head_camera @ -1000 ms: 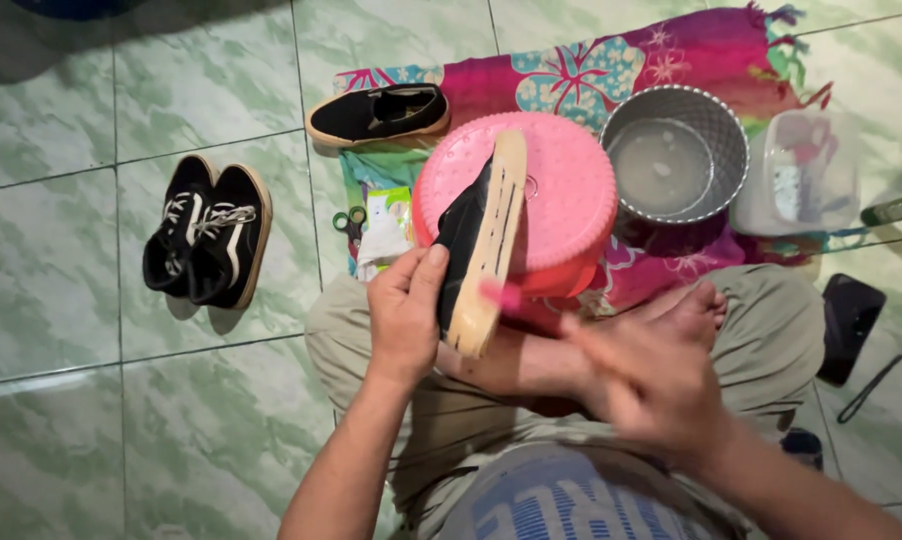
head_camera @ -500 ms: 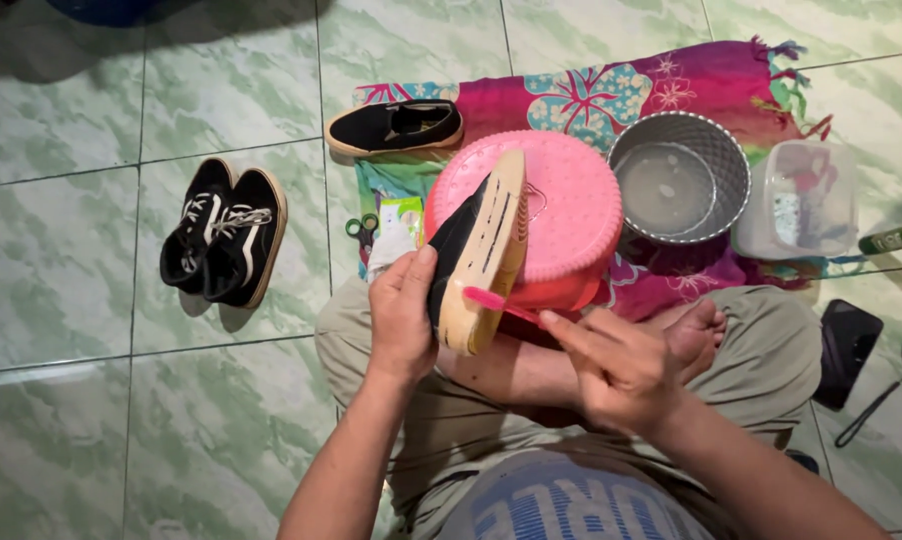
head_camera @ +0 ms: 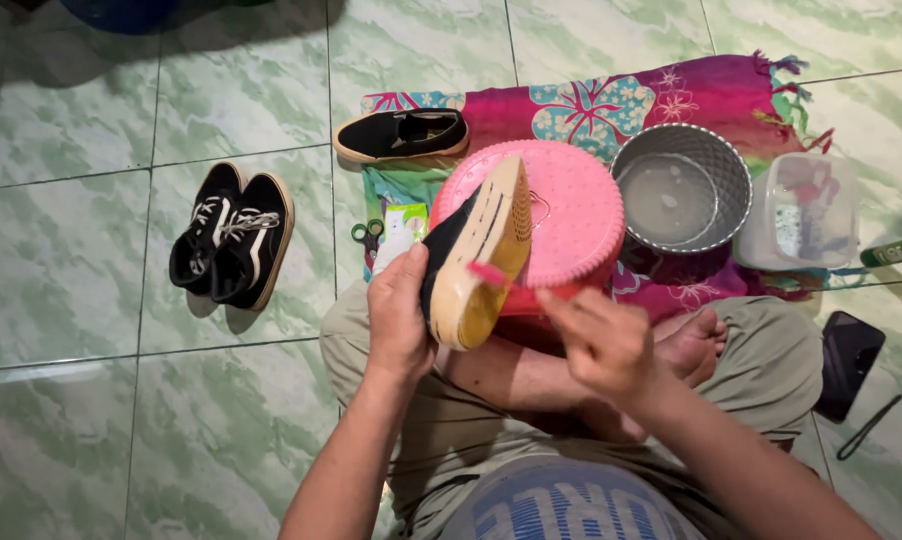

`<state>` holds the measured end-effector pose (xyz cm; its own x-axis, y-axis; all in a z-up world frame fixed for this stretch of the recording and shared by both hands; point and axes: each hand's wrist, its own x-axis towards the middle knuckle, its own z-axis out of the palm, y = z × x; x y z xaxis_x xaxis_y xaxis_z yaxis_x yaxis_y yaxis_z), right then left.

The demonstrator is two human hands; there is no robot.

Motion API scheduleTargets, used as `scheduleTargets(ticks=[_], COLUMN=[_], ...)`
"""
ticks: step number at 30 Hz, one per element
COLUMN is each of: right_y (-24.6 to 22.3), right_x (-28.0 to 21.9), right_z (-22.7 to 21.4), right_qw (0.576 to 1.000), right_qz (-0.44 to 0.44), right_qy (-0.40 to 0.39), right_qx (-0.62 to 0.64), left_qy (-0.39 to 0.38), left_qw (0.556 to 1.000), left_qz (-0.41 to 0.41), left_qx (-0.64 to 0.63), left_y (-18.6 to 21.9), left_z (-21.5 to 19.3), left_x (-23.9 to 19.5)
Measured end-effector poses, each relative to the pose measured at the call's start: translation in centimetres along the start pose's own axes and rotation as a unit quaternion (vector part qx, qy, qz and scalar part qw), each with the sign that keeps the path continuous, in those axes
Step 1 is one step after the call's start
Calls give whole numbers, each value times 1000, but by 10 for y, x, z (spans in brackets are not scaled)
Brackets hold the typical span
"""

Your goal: The person sits on the floor and scrubs a black slip-on shoe with a pink toothbrush. They dip the brush into a container of soapy water and scrub the shoe's upper, sole, and edges. The person rotates the shoe to clean different areas and occasionally dips the brush again.

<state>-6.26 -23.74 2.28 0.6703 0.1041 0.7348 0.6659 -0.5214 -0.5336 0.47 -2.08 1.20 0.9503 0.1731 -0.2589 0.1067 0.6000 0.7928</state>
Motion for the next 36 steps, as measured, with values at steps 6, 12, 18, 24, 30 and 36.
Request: scheduleTargets(ticks=[6, 12, 18, 24, 30, 36], right_y=[59, -4, 24, -39, -20, -46], right_x=[14, 34, 44, 16, 43, 32], right_z=[-12, -40, -31, -53, -42, -47], right_qw=[993, 979, 942, 862, 897, 898], right_qz=[49, 36, 84, 164, 224, 218], right_qy=[-23, -91, -129, -220, -175, -185], right_qx=[-108, -181, -299, -425, -339, -336], left_qy=[-28, -60, -141, -161, -182, -167], left_qw=[997, 986, 931, 889, 881, 897], left_qz=[12, 41, 104, 190, 204, 216], left_qx=[65, 148, 321, 384, 385, 348], left_y=[-21, -20, -2, 4, -7, -9], left_z=[-19, -30, -8, 3, 2, -6], left_x=[6, 9, -18, -50, -56, -50])
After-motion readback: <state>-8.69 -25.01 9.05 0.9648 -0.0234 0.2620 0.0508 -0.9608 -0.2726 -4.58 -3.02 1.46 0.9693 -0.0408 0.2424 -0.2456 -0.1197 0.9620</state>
